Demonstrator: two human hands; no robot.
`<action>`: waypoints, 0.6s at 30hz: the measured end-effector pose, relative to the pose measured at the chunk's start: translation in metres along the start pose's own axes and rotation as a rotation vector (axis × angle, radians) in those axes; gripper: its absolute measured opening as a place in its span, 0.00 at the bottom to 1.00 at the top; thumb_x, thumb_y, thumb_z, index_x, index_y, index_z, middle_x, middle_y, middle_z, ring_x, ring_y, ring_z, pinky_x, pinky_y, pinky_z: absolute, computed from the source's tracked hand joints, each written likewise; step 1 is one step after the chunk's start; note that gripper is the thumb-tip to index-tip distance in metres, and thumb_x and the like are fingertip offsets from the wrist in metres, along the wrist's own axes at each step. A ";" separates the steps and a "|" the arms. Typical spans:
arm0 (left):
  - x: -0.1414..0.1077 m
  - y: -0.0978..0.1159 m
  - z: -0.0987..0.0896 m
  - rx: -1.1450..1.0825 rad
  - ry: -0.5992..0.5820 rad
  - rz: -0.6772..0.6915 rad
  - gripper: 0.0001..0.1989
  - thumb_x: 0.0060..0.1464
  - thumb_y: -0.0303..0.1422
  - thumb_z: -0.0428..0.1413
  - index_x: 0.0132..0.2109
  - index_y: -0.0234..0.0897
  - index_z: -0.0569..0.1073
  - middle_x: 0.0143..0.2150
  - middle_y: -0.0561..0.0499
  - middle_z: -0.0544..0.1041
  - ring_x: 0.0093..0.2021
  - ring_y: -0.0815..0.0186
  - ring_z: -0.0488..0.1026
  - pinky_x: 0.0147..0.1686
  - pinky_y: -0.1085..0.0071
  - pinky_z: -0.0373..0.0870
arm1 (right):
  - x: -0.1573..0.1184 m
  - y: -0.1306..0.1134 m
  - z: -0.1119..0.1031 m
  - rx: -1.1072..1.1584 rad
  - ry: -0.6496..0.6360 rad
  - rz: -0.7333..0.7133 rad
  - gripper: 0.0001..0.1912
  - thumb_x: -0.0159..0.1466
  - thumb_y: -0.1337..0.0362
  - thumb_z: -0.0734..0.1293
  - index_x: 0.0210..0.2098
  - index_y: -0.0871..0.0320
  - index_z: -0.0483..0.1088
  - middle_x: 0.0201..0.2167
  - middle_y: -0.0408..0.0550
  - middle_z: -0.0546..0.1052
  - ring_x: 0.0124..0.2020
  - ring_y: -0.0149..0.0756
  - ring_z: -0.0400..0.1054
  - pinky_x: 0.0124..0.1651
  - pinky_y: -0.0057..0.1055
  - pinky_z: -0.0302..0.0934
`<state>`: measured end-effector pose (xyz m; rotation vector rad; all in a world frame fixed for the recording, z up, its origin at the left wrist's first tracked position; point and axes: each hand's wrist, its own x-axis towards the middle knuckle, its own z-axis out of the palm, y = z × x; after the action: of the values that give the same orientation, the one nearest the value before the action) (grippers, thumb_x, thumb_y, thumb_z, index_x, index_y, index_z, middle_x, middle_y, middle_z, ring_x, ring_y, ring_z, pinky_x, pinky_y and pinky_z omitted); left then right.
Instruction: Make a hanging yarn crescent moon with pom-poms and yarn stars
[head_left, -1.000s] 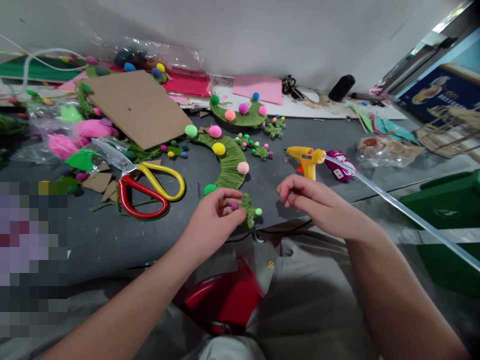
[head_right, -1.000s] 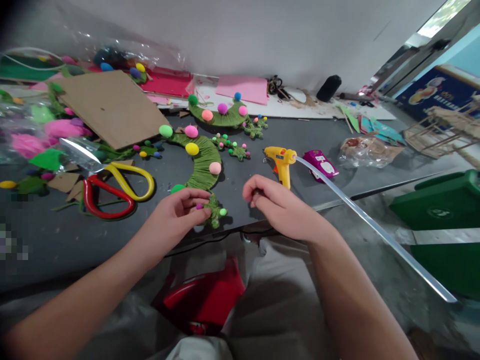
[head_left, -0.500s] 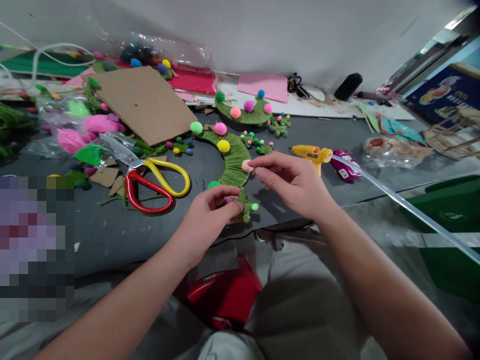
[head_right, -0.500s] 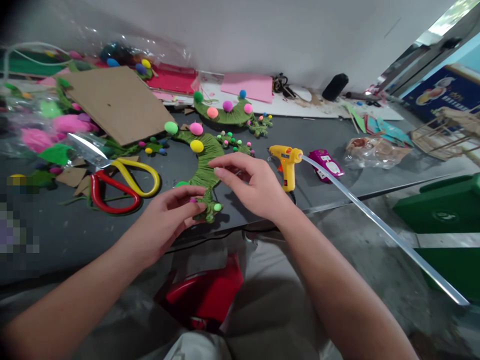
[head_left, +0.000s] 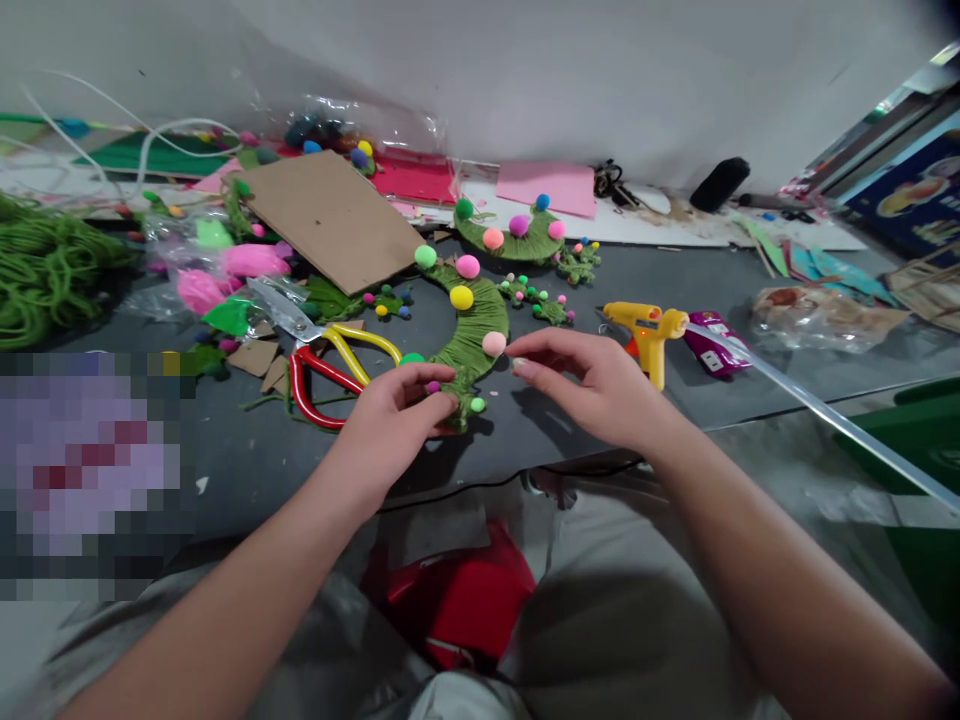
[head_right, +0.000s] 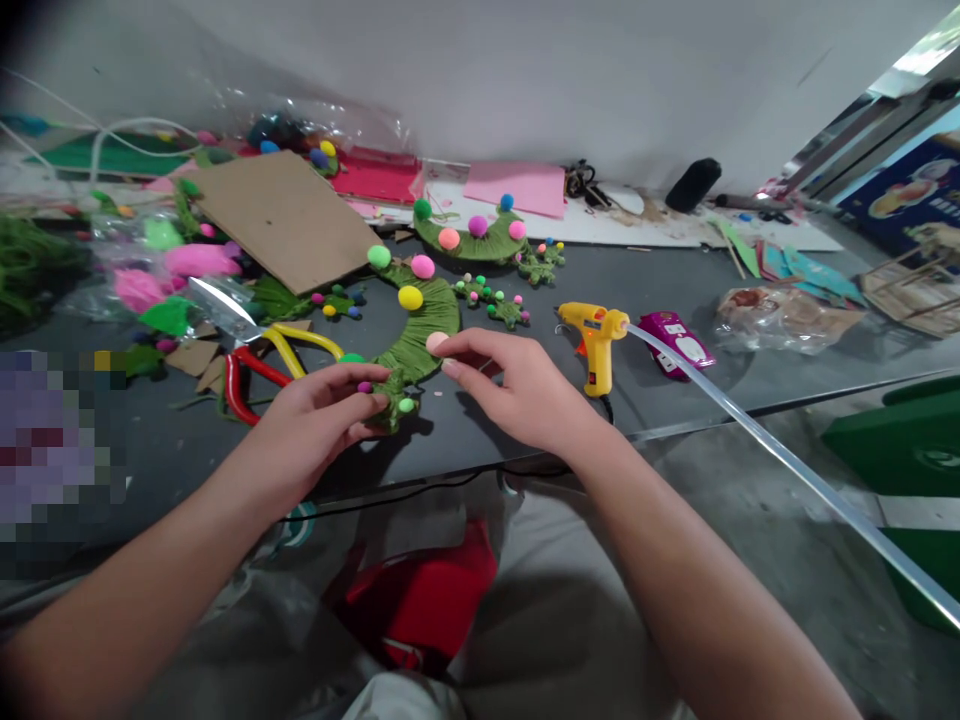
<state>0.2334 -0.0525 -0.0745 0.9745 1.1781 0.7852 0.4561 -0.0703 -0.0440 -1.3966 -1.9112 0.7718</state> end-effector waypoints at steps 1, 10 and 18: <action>-0.001 0.000 -0.001 0.003 0.000 0.001 0.17 0.46 0.36 0.66 0.44 0.36 0.77 0.36 0.51 0.75 0.37 0.66 0.74 0.32 0.74 0.72 | 0.001 0.000 0.001 0.002 -0.010 -0.003 0.13 0.69 0.58 0.66 0.48 0.55 0.76 0.47 0.48 0.81 0.41 0.38 0.75 0.45 0.33 0.68; -0.002 -0.007 0.003 0.022 -0.079 0.007 0.17 0.48 0.35 0.65 0.46 0.37 0.77 0.37 0.52 0.73 0.39 0.67 0.73 0.37 0.72 0.72 | 0.004 -0.005 0.009 -0.014 -0.073 0.038 0.13 0.69 0.54 0.65 0.39 0.57 0.75 0.33 0.45 0.78 0.31 0.33 0.69 0.35 0.29 0.63; -0.009 -0.001 0.010 -0.036 -0.114 -0.082 0.18 0.47 0.34 0.66 0.45 0.36 0.75 0.37 0.51 0.73 0.39 0.65 0.73 0.39 0.67 0.77 | 0.004 0.004 0.010 0.091 -0.031 0.012 0.12 0.68 0.59 0.66 0.49 0.56 0.73 0.47 0.49 0.79 0.42 0.36 0.73 0.45 0.32 0.67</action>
<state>0.2415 -0.0632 -0.0708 0.9233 1.0947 0.6745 0.4502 -0.0666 -0.0525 -1.3492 -1.8690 0.8802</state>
